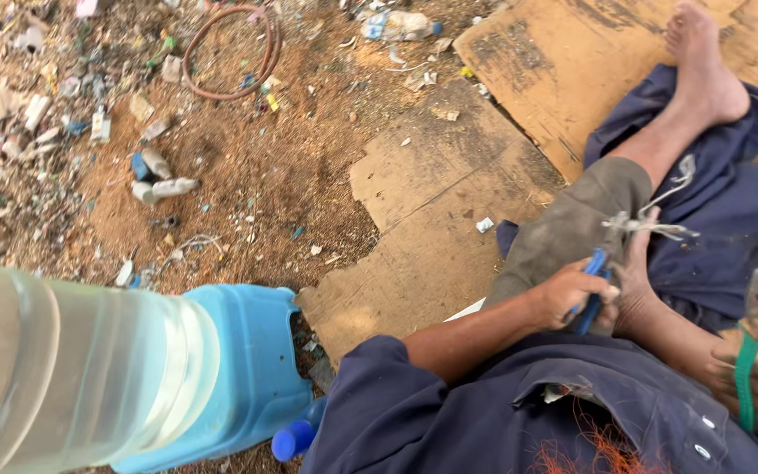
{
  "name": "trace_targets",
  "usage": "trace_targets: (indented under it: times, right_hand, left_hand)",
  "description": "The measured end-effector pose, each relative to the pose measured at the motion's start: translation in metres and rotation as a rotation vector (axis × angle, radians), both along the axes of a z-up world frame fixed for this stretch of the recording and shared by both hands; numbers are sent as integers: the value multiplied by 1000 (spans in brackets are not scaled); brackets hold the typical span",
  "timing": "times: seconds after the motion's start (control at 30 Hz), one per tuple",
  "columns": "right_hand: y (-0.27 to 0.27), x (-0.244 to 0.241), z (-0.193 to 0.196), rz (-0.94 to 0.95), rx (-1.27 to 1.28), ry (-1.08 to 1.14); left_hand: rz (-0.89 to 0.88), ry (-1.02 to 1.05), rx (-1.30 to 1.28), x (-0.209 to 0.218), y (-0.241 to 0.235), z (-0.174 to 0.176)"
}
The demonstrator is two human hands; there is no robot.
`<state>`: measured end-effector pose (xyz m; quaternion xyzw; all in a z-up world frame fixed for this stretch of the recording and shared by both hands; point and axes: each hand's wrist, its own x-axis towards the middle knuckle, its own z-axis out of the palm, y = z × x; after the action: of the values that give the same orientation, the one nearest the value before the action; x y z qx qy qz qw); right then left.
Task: The person sits on the ground and uses two pairs of pliers to cut a coiled metal wire. One plier holds the wire while the other cuts it into small pieces, which fall onto the cardboard below.
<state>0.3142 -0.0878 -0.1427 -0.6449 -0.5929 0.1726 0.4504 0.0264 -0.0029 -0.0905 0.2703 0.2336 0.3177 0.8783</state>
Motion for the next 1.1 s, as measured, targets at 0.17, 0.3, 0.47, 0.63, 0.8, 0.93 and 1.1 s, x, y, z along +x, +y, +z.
trace_targets:
  times: [0.17, 0.3, 0.47, 0.63, 0.8, 0.93, 1.1]
  right_hand:
    - [-32, 49, 20, 667, -459, 1334]
    - [-21, 48, 24, 720, -596, 1411]
    - [-13, 39, 17, 831, -708, 1400]
    - [-18, 37, 18, 497, -770, 1056]
    - [-29, 11, 41, 234, -584, 259]
    - [-25, 0, 62, 241, -539, -50]
    - [-28, -8, 51, 283, -360, -456]
  left_hand:
    - [19, -136, 102, 59, 7, 3]
    - [194, -140, 286, 81, 5, 12]
    - [74, -214, 159, 58, 1, 23]
    - [-24, -200, 69, 49, -3, 30]
    - [178, 174, 96, 70, -4, 18]
    - [320, 421, 1, 80, 2, 14]
    - [329, 563, 41, 76, 3, 44]
